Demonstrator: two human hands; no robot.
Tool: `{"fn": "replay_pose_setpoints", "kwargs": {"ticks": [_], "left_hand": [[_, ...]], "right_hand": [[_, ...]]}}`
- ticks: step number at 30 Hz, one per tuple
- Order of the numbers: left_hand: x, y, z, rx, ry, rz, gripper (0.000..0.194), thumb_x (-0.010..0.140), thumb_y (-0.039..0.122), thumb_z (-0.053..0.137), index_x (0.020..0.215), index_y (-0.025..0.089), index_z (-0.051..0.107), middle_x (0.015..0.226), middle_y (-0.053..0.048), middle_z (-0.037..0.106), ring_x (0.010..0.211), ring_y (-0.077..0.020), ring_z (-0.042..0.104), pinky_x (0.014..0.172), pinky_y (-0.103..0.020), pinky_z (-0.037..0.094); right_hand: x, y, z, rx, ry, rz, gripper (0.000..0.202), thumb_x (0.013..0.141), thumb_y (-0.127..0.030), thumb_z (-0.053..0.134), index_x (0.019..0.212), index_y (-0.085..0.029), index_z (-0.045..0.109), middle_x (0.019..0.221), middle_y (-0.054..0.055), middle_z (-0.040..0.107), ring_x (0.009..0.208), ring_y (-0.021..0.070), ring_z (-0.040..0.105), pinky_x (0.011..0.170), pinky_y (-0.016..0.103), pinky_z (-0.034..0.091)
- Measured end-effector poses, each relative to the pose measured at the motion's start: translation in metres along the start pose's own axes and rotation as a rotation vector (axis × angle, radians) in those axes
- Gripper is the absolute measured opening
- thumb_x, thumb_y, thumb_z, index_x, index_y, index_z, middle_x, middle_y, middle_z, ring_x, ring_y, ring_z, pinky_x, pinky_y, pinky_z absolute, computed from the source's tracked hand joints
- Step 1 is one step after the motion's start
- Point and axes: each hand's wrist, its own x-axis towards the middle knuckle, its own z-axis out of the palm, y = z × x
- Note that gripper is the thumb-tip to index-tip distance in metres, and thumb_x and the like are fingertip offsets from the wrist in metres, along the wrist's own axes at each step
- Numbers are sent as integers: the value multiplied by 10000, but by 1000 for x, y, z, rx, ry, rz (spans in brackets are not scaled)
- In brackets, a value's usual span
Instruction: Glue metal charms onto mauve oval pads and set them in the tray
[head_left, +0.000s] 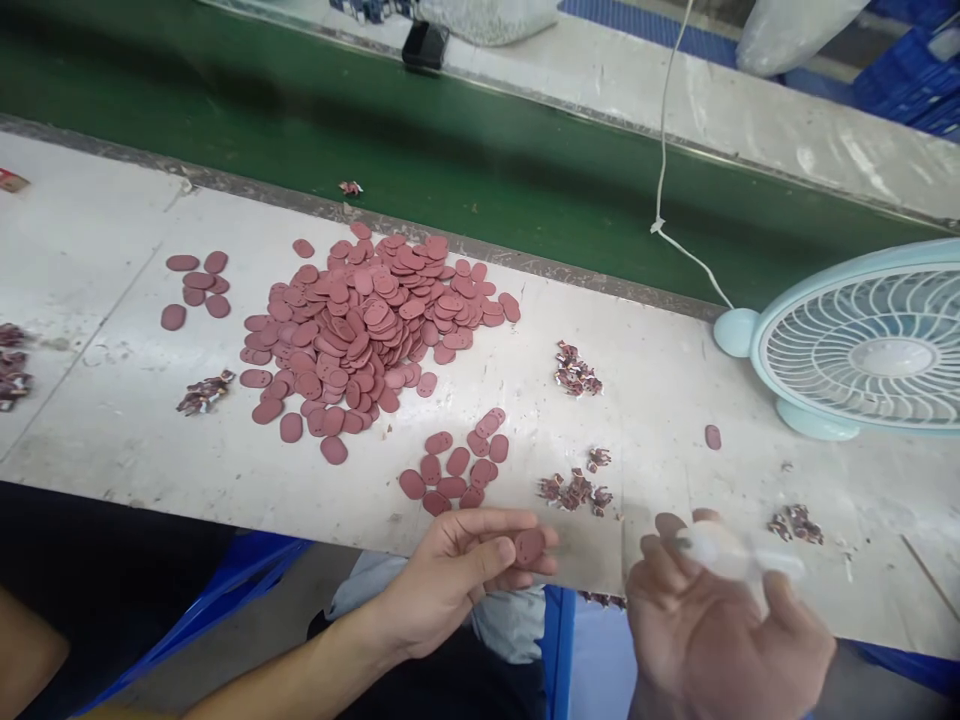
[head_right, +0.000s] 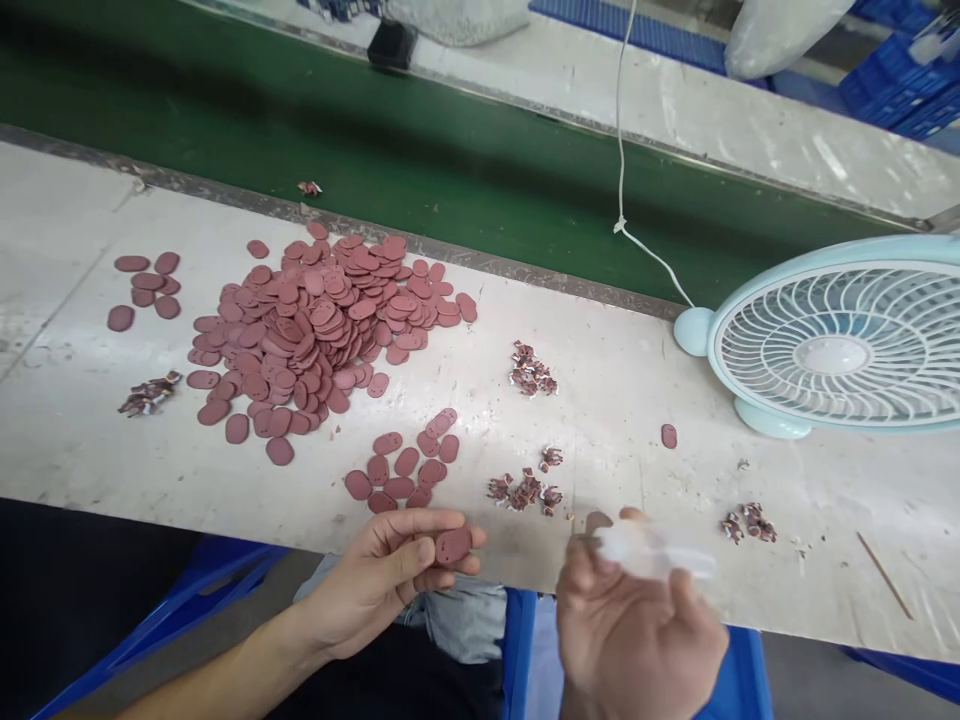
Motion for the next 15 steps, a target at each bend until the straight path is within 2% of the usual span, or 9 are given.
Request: {"fn": "replay_pose_setpoints", "kwargs": {"ticks": [2, 3, 6, 8, 10, 15], "left_hand": [[-1, 1, -1, -12, 18, 15, 238, 858, 277, 781, 1080, 192, 796, 1130, -124, 799, 965, -204, 777, 798, -212, 574], [-1, 1, -2, -16, 29, 22, 238, 851, 277, 788, 1070, 185, 797, 1119, -127, 802, 956, -205, 778, 792, -214, 574], [1, 3, -5, -9, 37, 50, 263, 833, 299, 804, 1062, 168, 794, 1111, -145, 799, 935, -209, 779, 769, -221, 574], [1, 7, -6, -1, 43, 66, 278, 818, 315, 817, 1054, 168, 795, 1106, -149, 798, 920, -209, 780, 749, -218, 573], [0, 10, -6, 6, 68, 69, 285, 804, 323, 829, 1041, 168, 797, 1100, -149, 800, 912, -209, 782, 735, -215, 574], [-2, 16, -13, -18, 114, 76, 301, 779, 313, 850, 1025, 150, 794, 1076, -158, 806, 887, -214, 789, 711, -214, 584]], "right_hand": [[17, -10, -3, -60, -10, 20, 303, 914, -536, 536, 971, -317, 738, 641, 48, 533, 472, 165, 527, 308, 349, 290], [23, -12, 1, -119, -26, -20, 287, 916, -535, 551, 1005, -335, 737, 666, 63, 553, 497, 178, 555, 312, 375, 287], [31, -7, 29, -233, -66, -233, 342, 838, -574, 674, 1099, -358, 715, 757, 86, 638, 619, 234, 657, 357, 407, 369], [31, -2, 50, -234, -96, -313, 414, 791, -588, 723, 1117, -334, 708, 767, 82, 657, 648, 249, 676, 380, 396, 417], [30, 1, 60, -233, -131, -320, 427, 774, -583, 744, 1094, -301, 712, 728, 65, 648, 621, 242, 667, 394, 378, 441], [30, -3, 50, -335, -252, -232, 353, 836, -556, 705, 974, -231, 701, 563, -13, 558, 473, 179, 559, 422, 329, 448]]}}
